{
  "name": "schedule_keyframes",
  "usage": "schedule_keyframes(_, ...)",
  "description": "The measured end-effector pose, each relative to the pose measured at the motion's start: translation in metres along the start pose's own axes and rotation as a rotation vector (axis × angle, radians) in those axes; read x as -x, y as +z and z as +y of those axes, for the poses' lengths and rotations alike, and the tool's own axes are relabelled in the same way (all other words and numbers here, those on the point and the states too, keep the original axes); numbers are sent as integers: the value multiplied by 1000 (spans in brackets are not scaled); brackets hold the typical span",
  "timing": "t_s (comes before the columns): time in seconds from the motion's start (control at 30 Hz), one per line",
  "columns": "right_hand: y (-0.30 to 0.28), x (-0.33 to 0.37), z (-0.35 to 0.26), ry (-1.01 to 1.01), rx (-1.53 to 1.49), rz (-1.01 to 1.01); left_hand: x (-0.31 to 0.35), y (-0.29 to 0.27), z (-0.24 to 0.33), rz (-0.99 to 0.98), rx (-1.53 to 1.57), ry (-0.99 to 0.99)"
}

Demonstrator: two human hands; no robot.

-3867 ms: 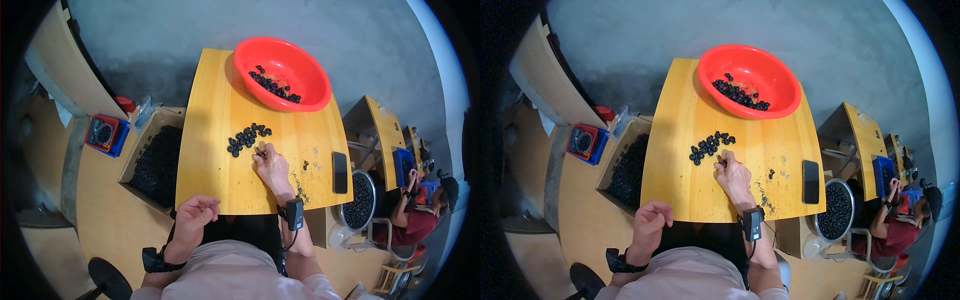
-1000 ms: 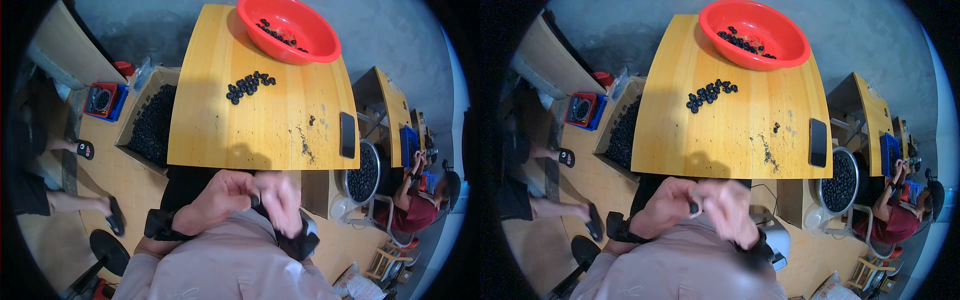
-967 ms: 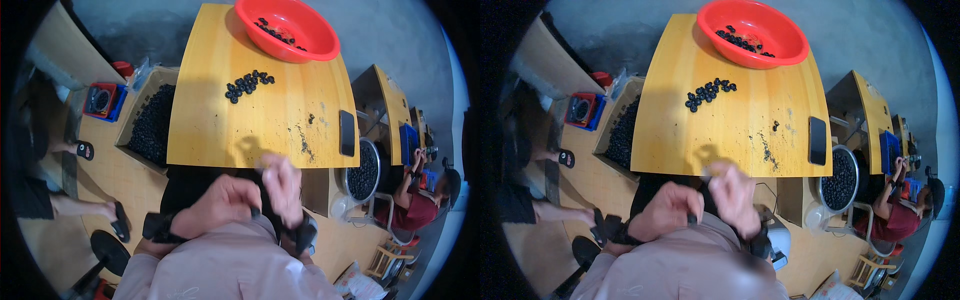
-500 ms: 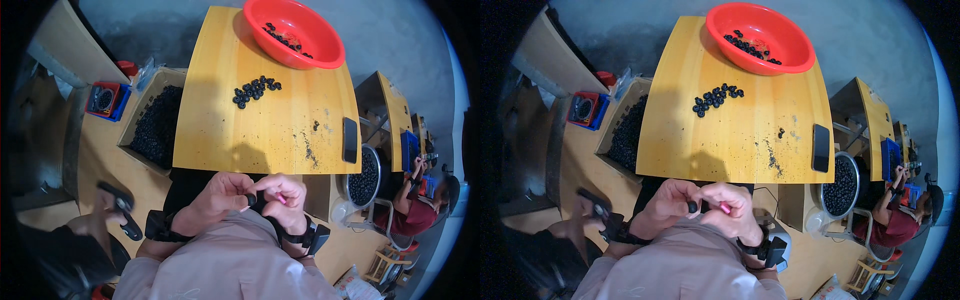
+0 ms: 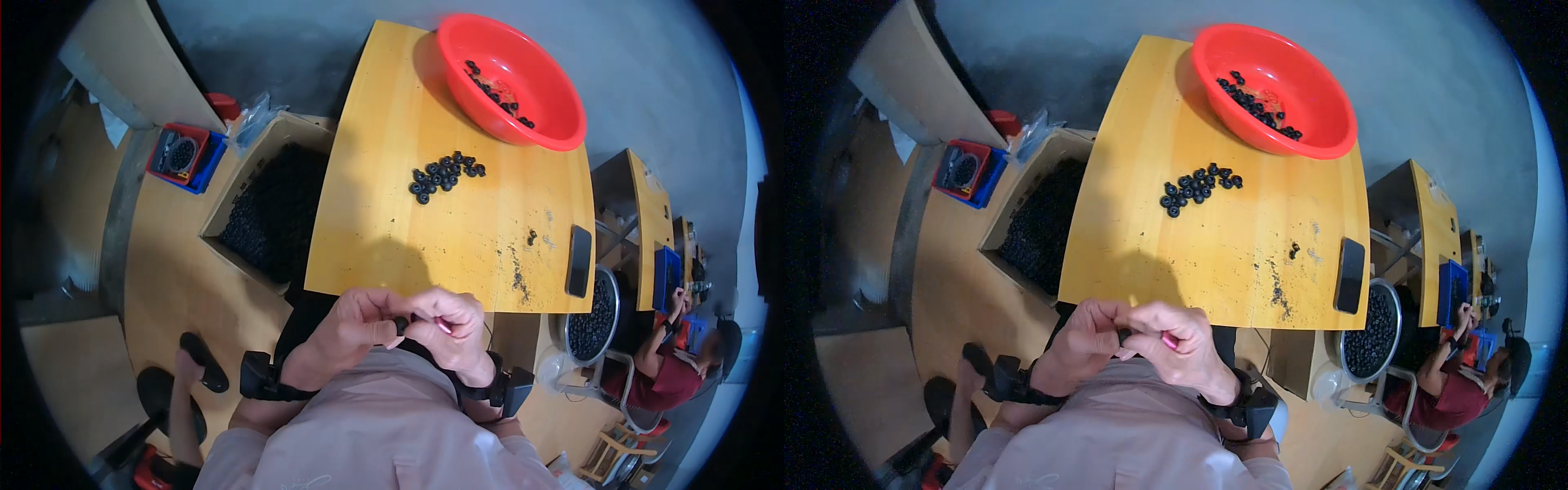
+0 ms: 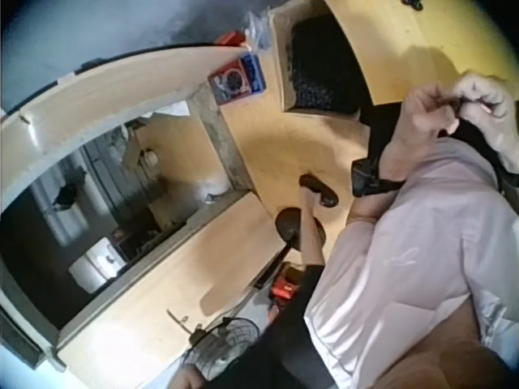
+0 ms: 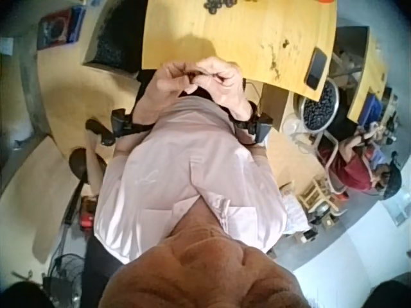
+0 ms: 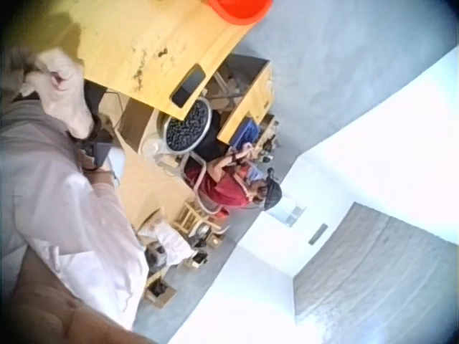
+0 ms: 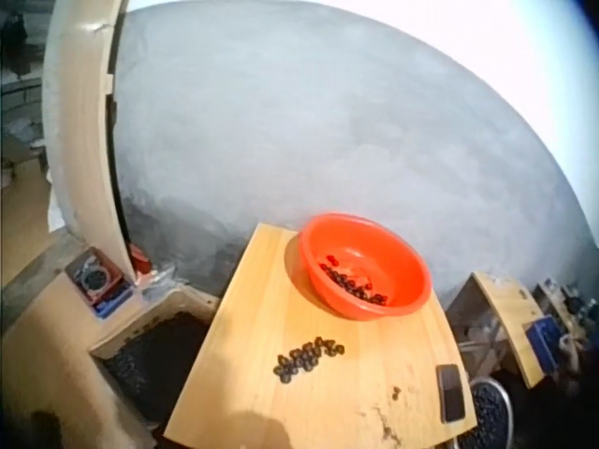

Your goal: The person is manually inspecting and processing small black plastic/rubber components, possibly seals or grommets.

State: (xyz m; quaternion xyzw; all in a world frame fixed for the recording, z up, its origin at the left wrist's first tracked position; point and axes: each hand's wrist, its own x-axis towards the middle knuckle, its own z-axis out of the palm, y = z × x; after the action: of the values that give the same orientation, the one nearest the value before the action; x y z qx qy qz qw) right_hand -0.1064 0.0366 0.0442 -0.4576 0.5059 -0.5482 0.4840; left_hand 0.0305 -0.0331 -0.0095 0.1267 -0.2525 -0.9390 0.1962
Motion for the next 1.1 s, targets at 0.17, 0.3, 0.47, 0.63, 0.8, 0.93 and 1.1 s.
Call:
schedule_keyframes(0.17, -11, 6, 21, -113, 97, 226, -4, -2, 8, -52, 41, 44)
schedule_keyframes(0.3, -7, 10, 14, -123, 106, 104, -6, -2, 3, -23, 38, 17)
schedule_keyframes(0.47, -7, 11, 9, -129, 177, 132, -6, 2, -1, -18, -95, 32)
schedule_keyframes(0.63, -14, 16, 6, -22, 103, 122, -4, 3, -6, -32, -101, 3)
schedule_keyframes(0.8, -19, 28, 4, -110, 202, 155, -5, 5, -4, -29, -71, 16)
schedule_keyframes(0.93, -22, 32, 13, -279, 489, 111, -6, 10, -8, -23, -52, 31)
schedule_keyframes(1.1, -20, 29, 10, -392, 637, 62, -7, 8, -12, -34, -61, 15)
